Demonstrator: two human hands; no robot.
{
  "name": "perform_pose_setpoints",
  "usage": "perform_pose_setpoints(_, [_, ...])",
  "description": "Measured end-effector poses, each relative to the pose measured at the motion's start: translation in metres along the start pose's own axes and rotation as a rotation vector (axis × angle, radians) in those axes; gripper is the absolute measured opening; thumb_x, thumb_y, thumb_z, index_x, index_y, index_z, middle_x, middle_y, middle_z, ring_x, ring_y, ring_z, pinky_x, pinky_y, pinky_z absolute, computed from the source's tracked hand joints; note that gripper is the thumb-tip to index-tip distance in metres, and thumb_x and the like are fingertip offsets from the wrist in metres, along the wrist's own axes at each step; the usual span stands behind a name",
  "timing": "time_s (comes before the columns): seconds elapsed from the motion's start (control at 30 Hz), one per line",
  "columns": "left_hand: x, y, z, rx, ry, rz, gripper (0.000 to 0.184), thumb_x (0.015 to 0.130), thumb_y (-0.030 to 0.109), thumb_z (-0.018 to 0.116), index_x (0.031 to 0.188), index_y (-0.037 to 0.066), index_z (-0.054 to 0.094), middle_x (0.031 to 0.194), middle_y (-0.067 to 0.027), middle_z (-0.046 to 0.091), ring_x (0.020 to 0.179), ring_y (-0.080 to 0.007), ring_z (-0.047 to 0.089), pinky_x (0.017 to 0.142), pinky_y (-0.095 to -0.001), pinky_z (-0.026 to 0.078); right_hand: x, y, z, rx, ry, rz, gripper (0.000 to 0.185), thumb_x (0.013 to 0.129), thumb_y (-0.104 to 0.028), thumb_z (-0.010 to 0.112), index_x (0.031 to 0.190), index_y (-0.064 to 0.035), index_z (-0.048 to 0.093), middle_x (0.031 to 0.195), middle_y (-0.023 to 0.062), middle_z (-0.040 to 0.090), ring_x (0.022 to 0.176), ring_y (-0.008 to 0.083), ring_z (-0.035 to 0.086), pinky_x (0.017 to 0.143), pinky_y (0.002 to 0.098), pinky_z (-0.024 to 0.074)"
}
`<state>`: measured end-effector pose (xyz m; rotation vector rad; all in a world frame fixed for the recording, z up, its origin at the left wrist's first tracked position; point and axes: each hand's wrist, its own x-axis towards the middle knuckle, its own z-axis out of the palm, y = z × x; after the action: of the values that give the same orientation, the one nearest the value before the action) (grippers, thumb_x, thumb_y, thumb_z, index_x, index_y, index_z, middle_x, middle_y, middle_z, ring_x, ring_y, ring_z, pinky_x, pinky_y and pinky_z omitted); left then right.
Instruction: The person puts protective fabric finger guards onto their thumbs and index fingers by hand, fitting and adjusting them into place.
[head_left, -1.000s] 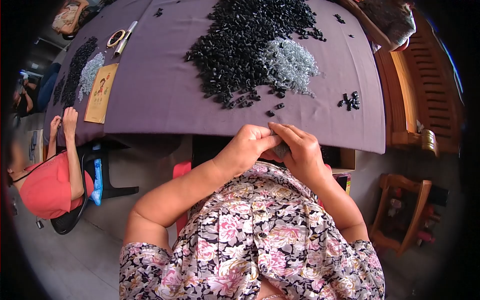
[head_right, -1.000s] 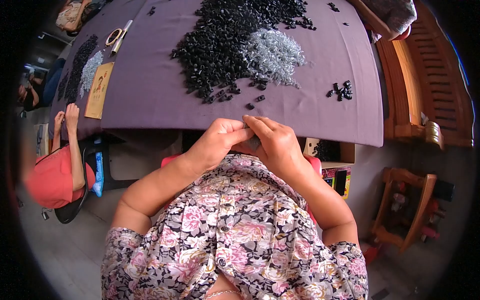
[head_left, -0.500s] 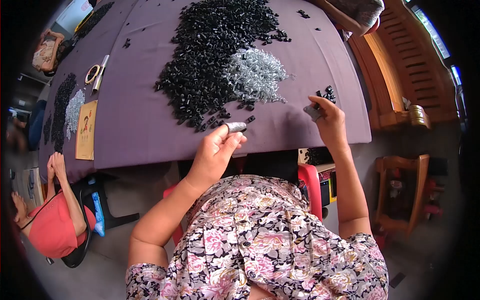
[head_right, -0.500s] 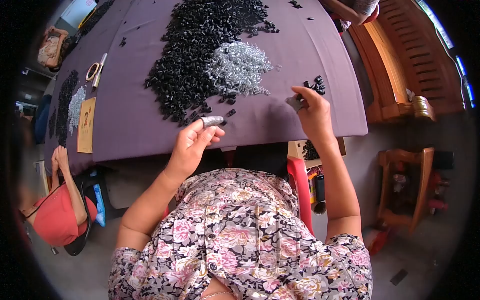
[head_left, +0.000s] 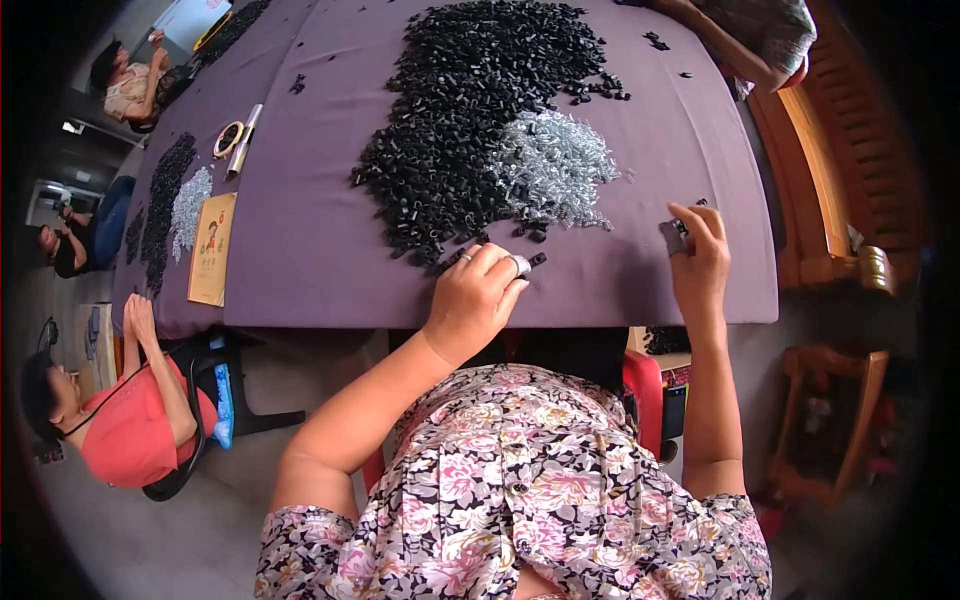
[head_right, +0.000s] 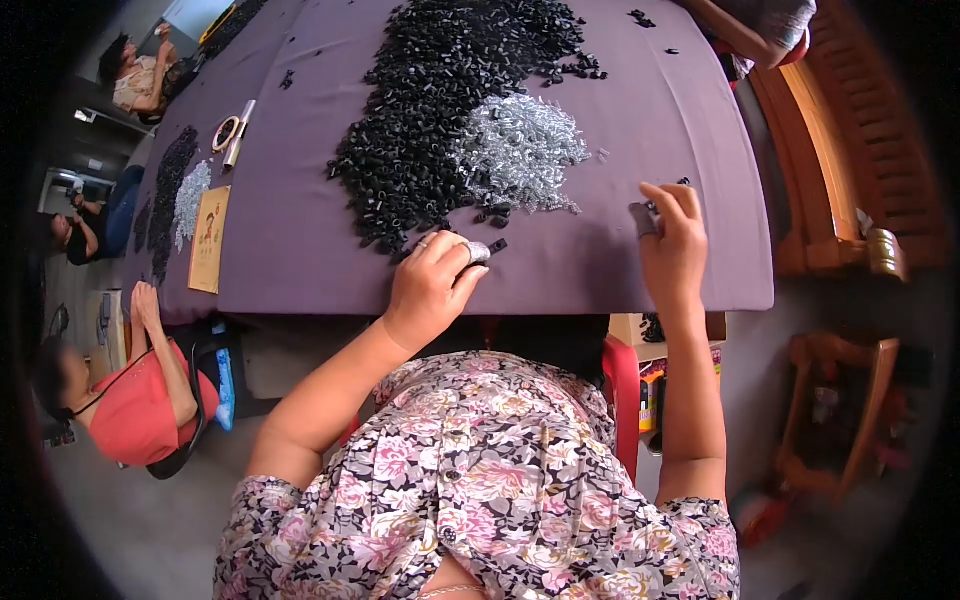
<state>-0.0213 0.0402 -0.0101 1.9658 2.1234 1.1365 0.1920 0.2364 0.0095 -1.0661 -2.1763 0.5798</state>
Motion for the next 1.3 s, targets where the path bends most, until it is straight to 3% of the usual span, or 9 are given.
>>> perform_pose_setpoints(0.07, [-0.001, 0.001, 0.001, 0.014, 0.003, -0.007, 0.016, 0.078, 0.009, 0.074, 0.090, 0.004, 0.063, 0.089, -0.0091, 0.059, 0.082, -0.0296, 0.059, 0.071, -0.0388, 0.050, -0.006, -0.021, 0.010, 0.108, -0.051, -0.135, 0.030, 0.077, 0.008, 0.063, 0.103, -0.0054, 0.069, 0.097, 0.0113, 0.063, 0.083, 0.0279, 0.066, 0.072, 0.0350, 0.0524])
perform_pose_setpoints(0.13, [0.000, 0.003, 0.001, 0.029, 0.009, -0.011, 0.016, 0.078, 0.009, 0.073, 0.090, 0.004, 0.063, 0.089, -0.0096, 0.059, 0.083, -0.0301, 0.059, 0.072, -0.0390, 0.049, -0.013, -0.046, 0.026, 0.235, -0.248, -0.157, 0.024, 0.078, 0.004, 0.065, 0.101, -0.0048, 0.068, 0.094, 0.0126, 0.064, 0.084, 0.0314, 0.066, 0.071, 0.0365, 0.0527])
perform_pose_setpoints(0.4, [-0.002, 0.002, 0.002, 0.020, 0.039, -0.011, 0.017, 0.076, 0.008, 0.072, 0.088, 0.004, 0.060, 0.088, -0.0090, 0.058, 0.083, -0.0307, 0.060, 0.071, -0.0399, 0.050, -0.017, -0.074, 0.058, 0.098, -0.481, -0.325, 0.038, 0.068, 0.004, 0.063, 0.104, -0.0056, 0.066, 0.093, 0.0137, 0.062, 0.086, 0.0373, 0.063, 0.074, 0.0438, 0.0514])
perform_pose_setpoints(0.5, [-0.004, 0.001, 0.004, 0.025, 0.056, -0.017, 0.017, 0.076, 0.008, 0.072, 0.087, 0.004, 0.060, 0.088, -0.0093, 0.058, 0.083, -0.0311, 0.060, 0.071, -0.0401, 0.050, -0.011, -0.076, 0.059, 0.190, -0.446, -0.268, 0.035, 0.070, 0.004, 0.063, 0.103, -0.0046, 0.066, 0.093, 0.0135, 0.061, 0.085, 0.0372, 0.063, 0.073, 0.0440, 0.0513])
perform_pose_setpoints(0.63, [-0.006, 0.001, 0.005, 0.042, 0.058, -0.033, 0.018, 0.076, 0.009, 0.073, 0.087, 0.004, 0.060, 0.090, -0.0101, 0.059, 0.085, -0.0319, 0.060, 0.072, -0.0405, 0.050, -0.004, -0.073, 0.060, 0.043, -0.337, -0.347, 0.039, 0.070, 0.006, 0.059, 0.107, -0.0047, 0.066, 0.098, 0.0147, 0.061, 0.089, 0.0391, 0.062, 0.078, 0.0441, 0.0500])
perform_pose_setpoints(0.77, [-0.007, 0.000, 0.007, 0.042, 0.102, -0.015, 0.019, 0.076, 0.010, 0.073, 0.088, 0.003, 0.060, 0.090, -0.0116, 0.058, 0.084, -0.0321, 0.060, 0.072, -0.0405, 0.050, 0.000, -0.053, 0.045, -0.100, -0.307, -0.175, 0.043, 0.067, 0.008, 0.059, 0.107, -0.0054, 0.067, 0.101, 0.0142, 0.062, 0.092, 0.0379, 0.062, 0.080, 0.0430, 0.0507])
perform_pose_setpoints(0.87, [-0.005, -0.002, 0.006, 0.034, 0.092, -0.016, 0.019, 0.077, 0.009, 0.073, 0.088, 0.003, 0.060, 0.090, -0.0118, 0.058, 0.084, -0.0321, 0.060, 0.072, -0.0406, 0.050, -0.012, -0.046, 0.039, -0.104, -0.229, -0.345, 0.037, 0.070, 0.004, 0.063, 0.104, -0.0066, 0.067, 0.099, 0.0095, 0.062, 0.093, 0.0334, 0.062, 0.079, 0.0418, 0.0515])
perform_pose_setpoints(0.97, [-0.007, -0.002, 0.007, 0.037, 0.097, -0.008, 0.018, 0.076, 0.009, 0.073, 0.088, 0.003, 0.061, 0.089, -0.0116, 0.058, 0.083, -0.0317, 0.060, 0.072, -0.0405, 0.050, -0.025, -0.037, 0.039, -0.095, -0.179, -0.410, 0.043, 0.066, 0.005, 0.063, 0.106, -0.0070, 0.068, 0.105, 0.0085, 0.063, 0.099, 0.0312, 0.059, 0.085, 0.0397, 0.0508])
perform_pose_setpoints(1.3, [-0.008, -0.003, 0.007, 0.030, 0.097, 0.010, 0.017, 0.077, 0.009, 0.073, 0.090, 0.005, 0.064, 0.089, -0.0107, 0.059, 0.084, -0.0308, 0.061, 0.074, -0.0398, 0.051, -0.041, -0.040, 0.043, -0.061, -0.108, -0.350, 0.047, 0.061, 0.007, 0.062, 0.105, -0.0070, 0.069, 0.110, 0.0081, 0.062, 0.103, 0.0317, 0.057, 0.089, 0.0398, 0.0496])
